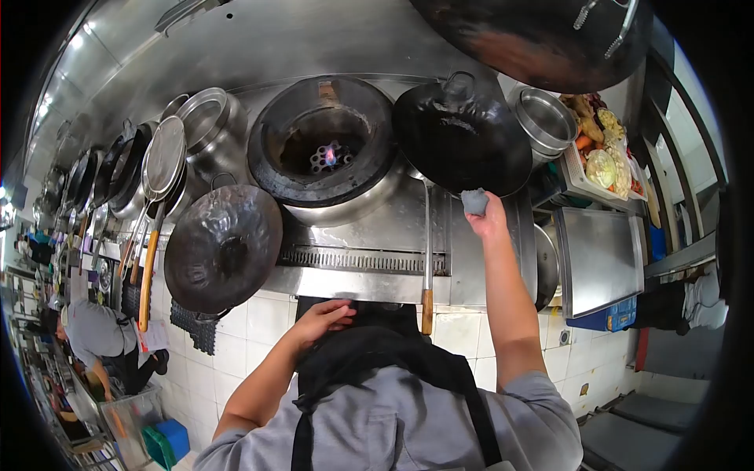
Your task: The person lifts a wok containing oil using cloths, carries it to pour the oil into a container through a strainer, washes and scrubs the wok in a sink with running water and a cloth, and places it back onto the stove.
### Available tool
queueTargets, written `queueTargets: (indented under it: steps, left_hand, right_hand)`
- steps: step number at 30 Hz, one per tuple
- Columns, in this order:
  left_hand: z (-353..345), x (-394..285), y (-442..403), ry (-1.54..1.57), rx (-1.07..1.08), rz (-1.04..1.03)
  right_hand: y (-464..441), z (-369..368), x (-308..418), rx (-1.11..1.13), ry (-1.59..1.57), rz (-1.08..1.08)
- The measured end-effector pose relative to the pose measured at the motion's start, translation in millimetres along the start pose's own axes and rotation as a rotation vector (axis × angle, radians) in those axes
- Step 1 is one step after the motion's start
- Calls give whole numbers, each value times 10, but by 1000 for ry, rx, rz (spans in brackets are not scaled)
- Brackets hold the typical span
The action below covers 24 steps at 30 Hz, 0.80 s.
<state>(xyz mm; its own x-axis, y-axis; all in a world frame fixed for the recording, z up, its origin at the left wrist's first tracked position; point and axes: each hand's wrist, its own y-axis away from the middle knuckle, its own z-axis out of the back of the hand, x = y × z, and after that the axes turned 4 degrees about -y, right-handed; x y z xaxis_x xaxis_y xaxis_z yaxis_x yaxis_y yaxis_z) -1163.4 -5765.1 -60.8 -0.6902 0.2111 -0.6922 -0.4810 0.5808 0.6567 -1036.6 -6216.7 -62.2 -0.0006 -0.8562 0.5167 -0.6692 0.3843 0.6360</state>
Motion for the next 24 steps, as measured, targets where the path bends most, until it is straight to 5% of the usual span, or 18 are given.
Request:
queueTargets:
  steps: [9,24]
  left_hand:
    - [303,608,728,85,-288,-30]
    - [725,2120,1619,353,-864,277]
  right_hand:
    - [-726,-246,198,40,8,-31]
    - [-1311,-505,350,-39,73,26]
